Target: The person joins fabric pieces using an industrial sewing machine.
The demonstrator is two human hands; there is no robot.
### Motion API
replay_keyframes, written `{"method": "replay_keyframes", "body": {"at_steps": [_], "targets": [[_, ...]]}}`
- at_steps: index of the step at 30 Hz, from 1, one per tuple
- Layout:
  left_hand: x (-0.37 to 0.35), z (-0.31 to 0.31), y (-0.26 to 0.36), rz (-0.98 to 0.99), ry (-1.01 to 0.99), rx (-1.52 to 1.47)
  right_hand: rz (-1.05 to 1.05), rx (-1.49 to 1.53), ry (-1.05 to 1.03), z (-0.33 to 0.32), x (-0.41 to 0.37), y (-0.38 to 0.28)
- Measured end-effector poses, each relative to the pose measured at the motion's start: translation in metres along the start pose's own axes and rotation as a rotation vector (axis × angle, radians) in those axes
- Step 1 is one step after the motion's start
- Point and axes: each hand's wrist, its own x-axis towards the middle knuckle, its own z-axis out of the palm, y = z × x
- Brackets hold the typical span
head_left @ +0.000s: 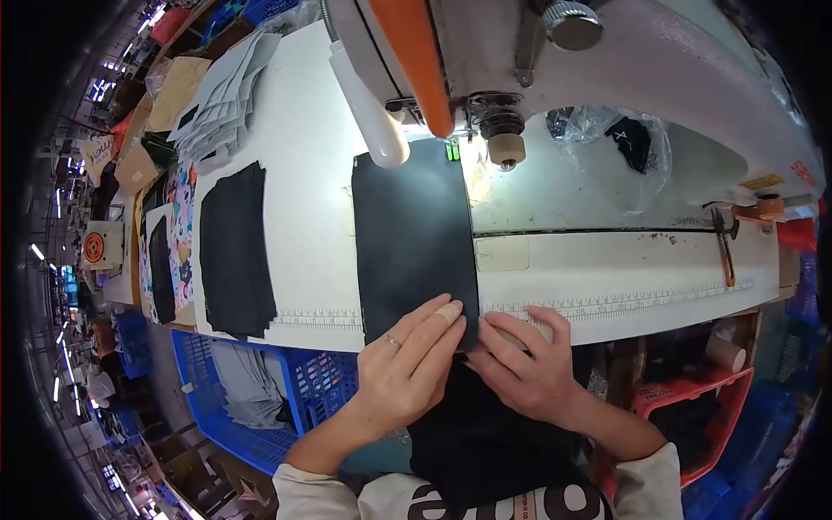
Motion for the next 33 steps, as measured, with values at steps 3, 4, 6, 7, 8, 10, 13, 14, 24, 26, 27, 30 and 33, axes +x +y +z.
{"method": "replay_keyframes", "body": {"at_steps": [3, 4, 6, 7, 8, 10, 13, 14, 24, 26, 27, 30, 33], "targets": [[-0.005, 0.002, -0.001, -0.020, 0.028, -0.030, 0.011, -0.008, 0.016, 0.002, 0.000, -0.002], [-0.005, 0.001, 0.000, -0.020, 0.025, -0.030, 0.016, -0.011, 0.025, 0.003, 0.001, -0.003], [-0.004, -0.002, 0.002, -0.097, 0.039, -0.033, 0.019, -0.014, 0.033, 0.003, 0.002, -0.002], [-0.002, -0.003, 0.004, -0.134, 0.045, -0.036, 0.022, -0.011, 0.032, 0.002, 0.002, -0.002], [0.002, -0.005, 0.006, -0.132, 0.043, -0.037, 0.027, -0.008, 0.031, 0.001, 0.002, -0.003], [0.015, -0.010, 0.011, -0.063, -0.072, 0.057, 0.035, -0.009, 0.033, 0.001, 0.001, -0.003], [0.016, -0.007, 0.007, -0.013, -0.105, 0.106, 0.077, -0.027, 0.094, 0.007, -0.004, -0.007], [0.013, -0.003, 0.004, -0.004, -0.076, 0.111, 0.080, -0.028, 0.097, 0.008, -0.005, -0.008], [0.005, 0.008, -0.006, -0.085, 0.115, -0.054, 0.110, 0.002, 0.082, 0.006, -0.002, -0.009], [0.005, 0.007, -0.005, -0.095, 0.125, -0.050, 0.120, 0.009, 0.084, 0.006, -0.003, -0.008], [0.006, 0.007, -0.005, -0.100, 0.130, -0.048, 0.094, -0.008, 0.083, 0.006, -0.003, -0.007], [0.006, 0.008, -0.004, -0.108, 0.142, -0.051, 0.042, -0.041, 0.080, 0.006, -0.002, -0.006], [0.005, 0.008, -0.003, -0.120, 0.147, -0.056, 0.172, 0.041, 0.017, -0.001, 0.005, -0.011]]}}
